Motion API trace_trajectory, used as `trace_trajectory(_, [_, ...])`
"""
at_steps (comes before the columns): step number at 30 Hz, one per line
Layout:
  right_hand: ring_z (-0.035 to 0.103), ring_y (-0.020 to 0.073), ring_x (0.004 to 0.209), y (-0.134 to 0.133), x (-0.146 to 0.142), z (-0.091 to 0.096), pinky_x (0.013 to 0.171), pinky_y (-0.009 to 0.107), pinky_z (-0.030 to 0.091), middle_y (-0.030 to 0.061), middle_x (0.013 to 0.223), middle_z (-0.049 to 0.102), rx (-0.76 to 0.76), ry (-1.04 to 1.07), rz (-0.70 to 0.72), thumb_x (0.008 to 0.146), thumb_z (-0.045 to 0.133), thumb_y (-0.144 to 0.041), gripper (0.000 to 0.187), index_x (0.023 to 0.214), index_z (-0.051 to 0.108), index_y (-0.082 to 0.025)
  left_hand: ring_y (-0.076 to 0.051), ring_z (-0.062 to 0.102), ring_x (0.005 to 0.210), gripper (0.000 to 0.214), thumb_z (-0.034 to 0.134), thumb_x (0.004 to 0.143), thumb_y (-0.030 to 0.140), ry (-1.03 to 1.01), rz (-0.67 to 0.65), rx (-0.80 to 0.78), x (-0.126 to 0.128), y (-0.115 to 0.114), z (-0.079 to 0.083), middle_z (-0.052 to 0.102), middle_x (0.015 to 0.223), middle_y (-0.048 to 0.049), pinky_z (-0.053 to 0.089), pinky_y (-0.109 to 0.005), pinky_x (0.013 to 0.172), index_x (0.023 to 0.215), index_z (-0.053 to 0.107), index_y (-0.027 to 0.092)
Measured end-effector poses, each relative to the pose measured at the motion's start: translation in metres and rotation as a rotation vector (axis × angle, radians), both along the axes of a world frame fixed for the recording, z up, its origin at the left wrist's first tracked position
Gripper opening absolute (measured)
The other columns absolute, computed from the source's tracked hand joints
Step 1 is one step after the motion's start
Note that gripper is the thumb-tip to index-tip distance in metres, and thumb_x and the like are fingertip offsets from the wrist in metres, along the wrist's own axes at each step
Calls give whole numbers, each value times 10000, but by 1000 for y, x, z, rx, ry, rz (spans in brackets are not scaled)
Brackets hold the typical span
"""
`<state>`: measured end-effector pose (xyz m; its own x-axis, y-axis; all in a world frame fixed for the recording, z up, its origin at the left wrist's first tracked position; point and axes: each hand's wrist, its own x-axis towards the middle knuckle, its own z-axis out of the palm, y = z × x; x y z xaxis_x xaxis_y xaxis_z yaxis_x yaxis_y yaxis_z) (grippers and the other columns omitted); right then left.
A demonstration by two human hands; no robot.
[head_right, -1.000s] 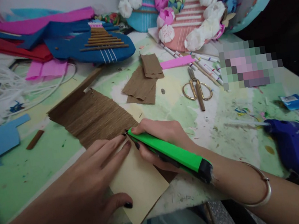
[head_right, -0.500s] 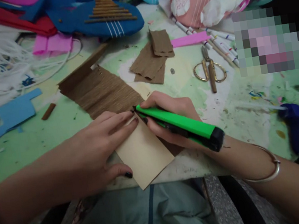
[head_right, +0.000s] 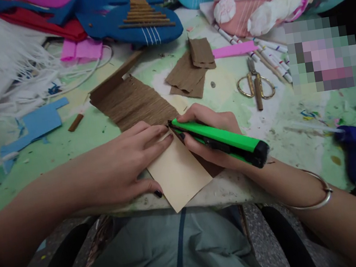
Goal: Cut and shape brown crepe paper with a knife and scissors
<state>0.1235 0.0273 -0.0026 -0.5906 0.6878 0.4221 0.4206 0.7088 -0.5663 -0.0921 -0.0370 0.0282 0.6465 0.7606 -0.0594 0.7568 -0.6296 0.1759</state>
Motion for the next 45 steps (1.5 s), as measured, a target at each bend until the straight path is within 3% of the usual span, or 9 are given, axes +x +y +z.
trace_trajectory(13, [676,177,805,1,1,-1,655,286,536,18,948,703,16,-8,0,804,630,-215,196,997,614,-247,-324,483,1134,515,601,776,417,-46,5,-9,2,2,1,518,1254,-157,399,-447,963,1199,555,128])
trace_trajectory(19, [676,171,771,-2,0,1,652,285,533,11,937,707,0,-9,10,807,616,-208,192,995,605,-245,-343,445,1189,516,612,742,391,-29,-7,-20,-5,3,1,484,1311,-133,417,-447,946,1208,552,179])
trace_trajectory(24, [685,169,752,-7,-3,3,660,281,525,10,934,725,48,-25,14,789,616,-181,208,982,591,-254,-341,454,1167,588,641,738,474,-44,16,-31,-5,1,2,500,1294,-140,404,-453,957,1233,539,175])
trace_trajectory(28, [686,164,699,-9,-2,4,619,276,512,15,887,730,56,-29,0,778,619,-187,217,983,579,-244,-317,477,1119,532,548,840,518,-50,65,-38,5,-1,3,543,1221,-156,397,-450,943,1207,560,134])
trace_trajectory(36, [674,130,677,-7,-2,5,609,231,504,0,898,730,13,16,35,788,613,-178,208,983,571,-238,-369,494,992,676,484,812,653,91,177,158,31,-12,-12,558,1168,-199,423,-496,763,1153,583,77])
trace_trajectory(42, [665,120,667,-5,3,5,616,226,500,-9,871,714,-133,59,-46,787,617,-180,216,994,575,-227,-382,483,1083,699,513,804,632,31,199,216,29,-16,-21,516,1294,-230,412,-520,834,1200,561,58])
trace_trajectory(45, [652,110,641,-5,3,6,583,210,486,-18,839,713,-130,55,-61,768,632,-172,202,958,589,-225,-381,483,1091,710,492,814,638,-1,198,249,28,-17,-25,513,1319,-234,408,-521,837,1210,561,52])
